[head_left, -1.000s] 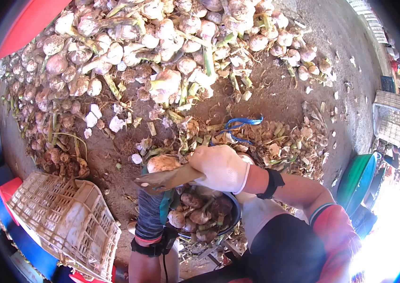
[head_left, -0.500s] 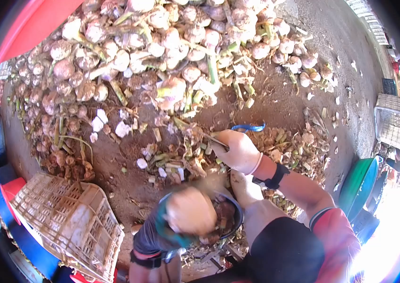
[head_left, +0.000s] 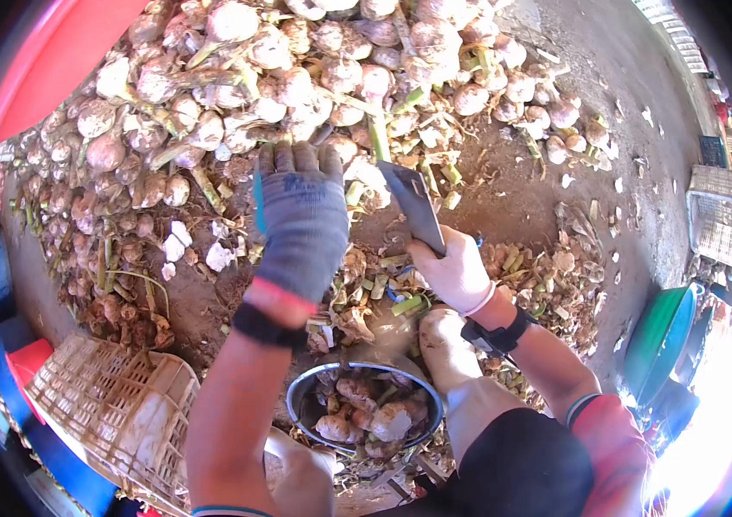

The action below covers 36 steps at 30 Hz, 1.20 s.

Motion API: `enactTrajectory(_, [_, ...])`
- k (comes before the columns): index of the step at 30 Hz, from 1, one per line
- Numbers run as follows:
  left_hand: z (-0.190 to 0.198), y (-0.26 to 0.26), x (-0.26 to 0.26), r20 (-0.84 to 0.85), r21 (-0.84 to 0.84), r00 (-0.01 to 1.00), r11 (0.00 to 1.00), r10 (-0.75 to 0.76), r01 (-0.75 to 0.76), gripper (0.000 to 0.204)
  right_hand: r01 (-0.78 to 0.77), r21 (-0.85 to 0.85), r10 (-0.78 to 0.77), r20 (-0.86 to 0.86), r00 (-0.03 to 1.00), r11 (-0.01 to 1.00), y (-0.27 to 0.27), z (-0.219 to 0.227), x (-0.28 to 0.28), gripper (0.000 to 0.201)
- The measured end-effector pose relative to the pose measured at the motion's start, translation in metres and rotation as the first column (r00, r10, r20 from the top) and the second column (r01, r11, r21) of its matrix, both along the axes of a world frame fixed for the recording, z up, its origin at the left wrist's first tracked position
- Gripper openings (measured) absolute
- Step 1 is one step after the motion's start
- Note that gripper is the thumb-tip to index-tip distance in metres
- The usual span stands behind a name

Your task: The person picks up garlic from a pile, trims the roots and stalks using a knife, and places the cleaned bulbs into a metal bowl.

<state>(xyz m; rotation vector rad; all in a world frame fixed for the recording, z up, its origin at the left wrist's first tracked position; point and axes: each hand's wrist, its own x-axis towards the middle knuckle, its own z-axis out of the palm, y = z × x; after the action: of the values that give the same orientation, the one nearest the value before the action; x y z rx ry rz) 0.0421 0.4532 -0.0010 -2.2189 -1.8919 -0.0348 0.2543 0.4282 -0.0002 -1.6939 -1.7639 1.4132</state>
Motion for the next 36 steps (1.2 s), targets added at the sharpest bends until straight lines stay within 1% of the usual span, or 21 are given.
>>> enactTrajectory(1, [-0.017, 0.002, -0.008, -0.145, 0.044, 0.989, 0.999, 0.033, -0.027, 0.028, 0.012, -0.03, -0.012, -0.002, 1.0, 0.999, 0.001, 0.001, 0.0, 0.021])
enactTrajectory(2, [-0.009, 0.004, -0.017, -0.153, 0.046, 0.988, 0.999, 0.035, -0.028, 0.028, 0.01, -0.028, -0.01, -0.01, 1.0, 1.0, 0.001, 0.0, 0.0, 0.021])
enactTrajectory(3, [0.006, 0.006, -0.027, 0.089, -0.363, 0.969, 0.913, 0.231, -0.185, 0.034, -0.009, -0.031, 0.009, -0.004, 1.0, 0.999, 0.001, 0.0, 0.001, 0.021])
enactTrajectory(4, [0.014, 0.006, -0.037, 0.221, -0.73, 0.846, 0.658, 0.485, -0.186, 0.043, -0.025, -0.035, 0.025, 0.006, 1.0, 0.999, 0.001, 0.0, 0.003, 0.021])
enactTrajectory(5, [0.013, -0.001, -0.045, 0.224, -0.729, 0.851, 0.661, 0.475, -0.177, 0.043, 0.003, -0.116, -0.006, -0.022, 1.0, 0.993, 0.001, 0.007, 0.001, 0.022])
enactTrajectory(6, [0.009, -0.018, -0.051, 0.465, -0.802, 0.521, 0.59, 0.716, -0.095, 0.049, 0.017, -0.118, -0.019, -0.013, 1.0, 0.993, 0.002, 0.007, 0.003, 0.022])
enactTrajectory(7, [0.008, -0.037, -0.053, 0.539, -0.842, 0.067, 0.539, 0.839, 0.025, 0.054, -0.134, -0.02, 0.134, 0.018, 0.991, 0.991, 0.001, 0.007, 0.005, 0.022])
enactTrajectory(8, [0.011, -0.055, -0.053, 0.537, -0.844, 0.069, 0.536, 0.841, 0.033, 0.054, -0.289, 0.076, 0.285, 0.061, 0.957, 0.954, 0.001, 0.007, 0.004, 0.023])
enactTrajectory(10, [0.017, -0.094, -0.053, 0.623, -0.601, -0.414, 0.745, 0.663, 0.289, 0.064, -0.424, 0.151, 0.414, 0.096, 0.905, 0.893, -0.004, 0.013, -0.006, 0.024])
enactTrajectory(12, [0.033, -0.115, -0.043, 0.581, -0.546, -0.447, 0.733, 0.68, 0.406, 0.074, -0.522, 0.214, 0.512, 0.104, 0.853, 0.826, -0.011, 0.019, -0.016, 0.021])
enactTrajectory(14, [0.04, -0.133, -0.04, 0.543, -0.593, -0.45, 0.703, 0.709, 0.392, 0.078, -0.602, 0.205, 0.585, 0.142, 0.799, 0.772, -0.014, 0.028, -0.022, 0.019])
enactTrajectory(16, [0.044, -0.15, -0.042, 0.613, -0.788, 0.137, 0.588, 0.778, 0.184, 0.085, -0.676, 0.192, 0.652, 0.177, 0.737, 0.712, -0.02, 0.039, -0.027, 0.018])
enactTrajectory(18, [0.044, -0.16, -0.04, 0.706, -0.685, 0.355, 0.718, 0.612, 0.126, 0.074, -0.772, 0.062, 0.751, 0.194, 0.631, 0.633, -0.023, 0.048, -0.031, 0.017])
enactTrajectory(20, [0.049, -0.166, -0.03, 0.703, -0.651, 0.301, 0.754, 0.644, -0.092, 0.049, -0.804, 0.064, 0.774, 0.233, 0.588, 0.591, -0.022, 0.057, -0.037, 0.017])
enactTrajectory(22, [0.026, -0.191, -0.045, 0.514, -0.674, 0.668, 0.735, 0.538, -0.074, 0.054, -0.848, -0.006, 0.828, 0.222, 0.516, 0.53, -0.019, 0.07, -0.044, 0.018])
enactTrajectory(28, [0.033, -0.201, -0.02, 0.759, -0.57, 0.474, 0.807, 0.447, 0.152, 0.046, -0.824, 0.131, 0.787, 0.247, 0.566, 0.551, -0.037, 0.048, -0.039, 0.018])
enactTrajectory(30, [0.056, -0.186, -0.005, 0.749, -0.65, -0.148, 0.759, 0.646, 0.02, 0.068, -0.795, 0.221, 0.759, 0.237, 0.606, 0.565, -0.043, 0.033, -0.038, 0.021])
enactTrajectory(32, [0.051, -0.195, -0.006, 0.71, -0.695, -0.183, 0.718, 0.68, -0.029, 0.077, -0.757, 0.302, 0.733, 0.213, 0.646, 0.579, -0.048, 0.022, -0.037, 0.023])
enactTrajectory(33, [0.05, -0.199, -0.006, 0.661, -0.749, -0.096, 0.662, 0.744, -0.027, 0.072, -0.769, 0.313, 0.749, 0.211, 0.628, 0.557, -0.049, 0.018, -0.037, 0.023])
enactTrajectory(34, [0.05, -0.2, -0.008, 0.678, -0.72, -0.119, 0.688, 0.725, 0.091, 0.068, -0.782, 0.324, 0.765, 0.209, 0.609, 0.533, -0.049, 0.015, -0.037, 0.024])
enactTrajectory(36, [0.065, -0.203, 0.002, 0.746, -0.59, -0.187, 0.765, 0.639, 0.257, 0.067, -0.793, -0.152, 0.791, 0.307, 0.53, 0.59, -0.032, 0.006, -0.043, 0.015])
